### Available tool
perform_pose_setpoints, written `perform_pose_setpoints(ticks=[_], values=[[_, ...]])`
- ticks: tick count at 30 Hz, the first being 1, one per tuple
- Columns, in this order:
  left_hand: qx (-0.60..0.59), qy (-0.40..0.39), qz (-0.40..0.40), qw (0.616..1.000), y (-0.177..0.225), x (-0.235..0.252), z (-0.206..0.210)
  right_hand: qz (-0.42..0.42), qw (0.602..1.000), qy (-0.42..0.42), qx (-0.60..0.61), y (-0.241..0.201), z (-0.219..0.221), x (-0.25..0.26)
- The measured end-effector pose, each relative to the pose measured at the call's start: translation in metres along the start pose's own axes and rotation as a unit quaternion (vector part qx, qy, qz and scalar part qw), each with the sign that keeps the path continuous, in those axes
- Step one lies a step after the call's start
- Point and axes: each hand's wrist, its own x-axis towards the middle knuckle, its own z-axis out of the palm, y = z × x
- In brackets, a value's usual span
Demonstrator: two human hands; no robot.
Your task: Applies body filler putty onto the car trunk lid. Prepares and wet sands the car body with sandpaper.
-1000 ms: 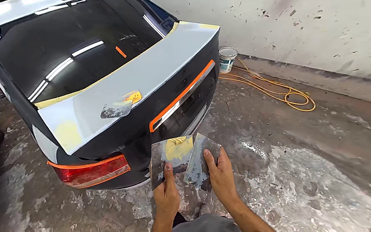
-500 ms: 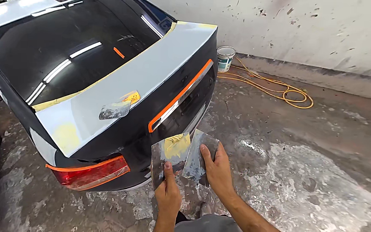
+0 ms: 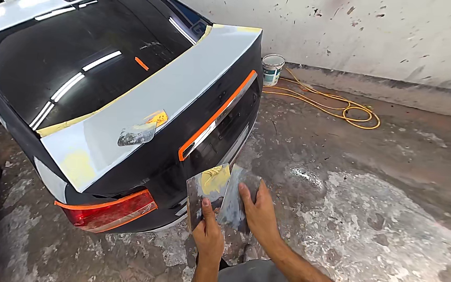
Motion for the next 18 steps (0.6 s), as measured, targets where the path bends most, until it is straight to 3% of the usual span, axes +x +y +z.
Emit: perform_pose_setpoints(ticks=[8,18], values=[[-0.012,-0.025,-0.019,0.999,0.003,0.004,0.008,0.01,0.999,0.019,-0.041,-0.014,-0.001,0.027],[-0.044,0.002,-0.044,0.998,0.0,0.008,0.002,-0.004,1.0,0.011,-0.019,-0.002,0.002,0.034]])
